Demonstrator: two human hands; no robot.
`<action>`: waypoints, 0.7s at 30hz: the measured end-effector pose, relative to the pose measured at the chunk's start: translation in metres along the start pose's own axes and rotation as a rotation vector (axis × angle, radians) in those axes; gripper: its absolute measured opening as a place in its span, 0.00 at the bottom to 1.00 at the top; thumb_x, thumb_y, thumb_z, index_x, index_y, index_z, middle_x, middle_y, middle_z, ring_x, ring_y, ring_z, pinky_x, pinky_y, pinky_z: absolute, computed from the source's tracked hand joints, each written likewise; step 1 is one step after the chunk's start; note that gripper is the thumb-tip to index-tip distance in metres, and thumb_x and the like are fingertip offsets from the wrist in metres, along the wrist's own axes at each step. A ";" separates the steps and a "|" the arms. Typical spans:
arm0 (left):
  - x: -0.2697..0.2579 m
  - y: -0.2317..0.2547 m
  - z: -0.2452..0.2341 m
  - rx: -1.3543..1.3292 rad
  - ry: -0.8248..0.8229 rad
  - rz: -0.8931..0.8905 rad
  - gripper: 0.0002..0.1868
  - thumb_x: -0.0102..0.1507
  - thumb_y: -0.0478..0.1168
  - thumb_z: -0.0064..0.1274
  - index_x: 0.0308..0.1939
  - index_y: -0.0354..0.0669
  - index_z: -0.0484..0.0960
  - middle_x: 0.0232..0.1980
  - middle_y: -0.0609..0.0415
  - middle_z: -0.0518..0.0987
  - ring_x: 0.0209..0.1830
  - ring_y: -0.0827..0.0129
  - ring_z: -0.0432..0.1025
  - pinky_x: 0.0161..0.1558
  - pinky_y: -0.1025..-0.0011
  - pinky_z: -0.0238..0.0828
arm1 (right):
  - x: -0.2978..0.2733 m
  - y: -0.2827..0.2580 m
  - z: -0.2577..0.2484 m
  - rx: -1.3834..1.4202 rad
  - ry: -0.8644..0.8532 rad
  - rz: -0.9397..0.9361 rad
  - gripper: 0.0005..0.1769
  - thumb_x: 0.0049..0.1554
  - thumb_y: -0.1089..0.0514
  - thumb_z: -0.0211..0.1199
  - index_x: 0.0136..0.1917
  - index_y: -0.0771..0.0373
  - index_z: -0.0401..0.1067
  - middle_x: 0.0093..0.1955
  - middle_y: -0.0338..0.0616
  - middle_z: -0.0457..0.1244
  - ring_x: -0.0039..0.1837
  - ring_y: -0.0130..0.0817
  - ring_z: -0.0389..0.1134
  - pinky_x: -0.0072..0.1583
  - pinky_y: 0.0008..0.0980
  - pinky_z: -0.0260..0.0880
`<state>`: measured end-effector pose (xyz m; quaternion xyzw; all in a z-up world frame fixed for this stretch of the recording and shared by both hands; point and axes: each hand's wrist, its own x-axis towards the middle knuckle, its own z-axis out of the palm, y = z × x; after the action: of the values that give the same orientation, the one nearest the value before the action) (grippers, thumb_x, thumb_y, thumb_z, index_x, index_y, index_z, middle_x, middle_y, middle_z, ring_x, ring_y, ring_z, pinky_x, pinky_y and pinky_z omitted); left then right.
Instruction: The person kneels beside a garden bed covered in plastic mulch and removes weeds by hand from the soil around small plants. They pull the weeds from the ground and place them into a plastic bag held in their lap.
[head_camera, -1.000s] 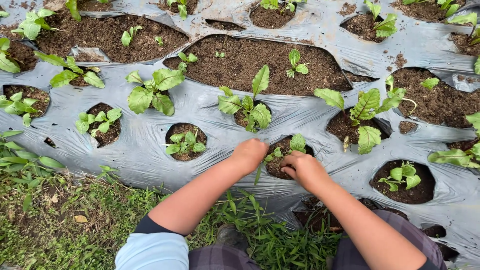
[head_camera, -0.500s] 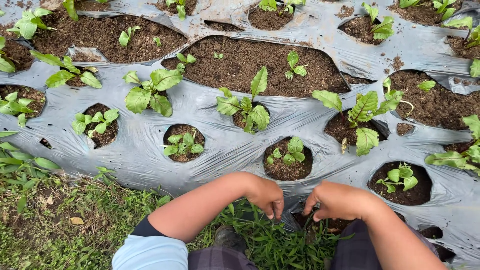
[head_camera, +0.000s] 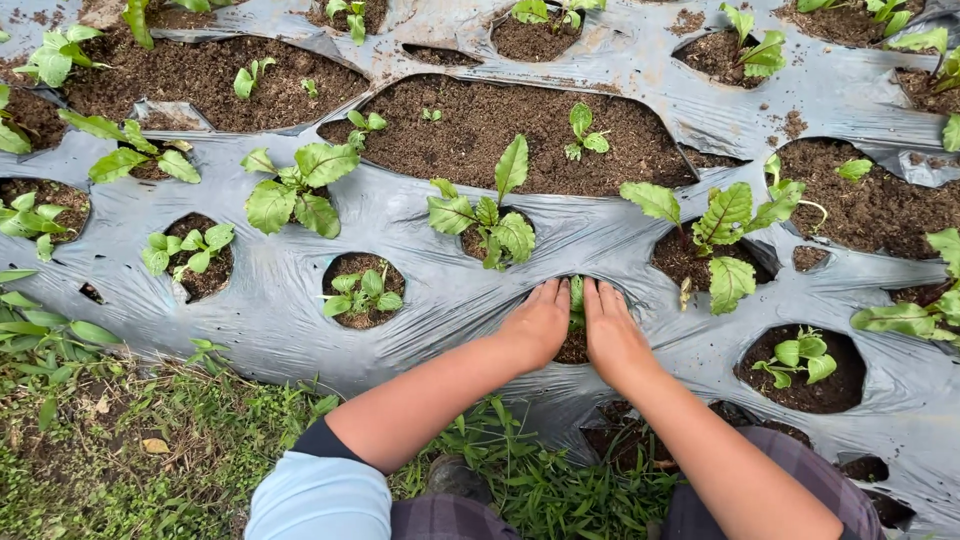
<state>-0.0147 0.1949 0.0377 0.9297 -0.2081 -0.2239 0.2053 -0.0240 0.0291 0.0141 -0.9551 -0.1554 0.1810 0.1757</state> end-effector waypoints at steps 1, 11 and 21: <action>0.000 0.003 -0.004 0.000 -0.003 -0.001 0.30 0.66 0.27 0.36 0.73 0.17 0.56 0.72 0.22 0.61 0.72 0.33 0.61 0.71 0.48 0.61 | 0.008 0.006 0.011 0.002 -0.002 0.001 0.41 0.53 0.73 0.45 0.80 0.75 0.46 0.74 0.75 0.51 0.76 0.71 0.54 0.74 0.60 0.57; 0.046 -0.024 0.037 -0.250 -0.112 -0.209 0.48 0.58 0.31 0.47 0.79 0.33 0.39 0.77 0.30 0.52 0.73 0.35 0.57 0.72 0.44 0.53 | 0.065 0.028 0.040 0.093 -0.006 0.109 0.23 0.56 0.64 0.47 0.65 0.66 0.63 0.55 0.64 0.63 0.59 0.66 0.67 0.61 0.58 0.69; 0.063 -0.046 0.114 0.295 0.212 -0.159 0.19 0.66 0.37 0.38 0.58 0.32 0.73 0.48 0.43 0.78 0.44 0.51 0.79 0.43 0.53 0.78 | 0.054 0.017 0.013 -0.068 -0.077 0.008 0.20 0.56 0.67 0.48 0.60 0.65 0.70 0.53 0.61 0.69 0.56 0.58 0.73 0.57 0.52 0.74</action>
<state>-0.0072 0.1700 -0.0974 0.9816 -0.1419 -0.1071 0.0693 0.0225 0.0369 -0.0193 -0.9535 -0.1641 0.2131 0.1360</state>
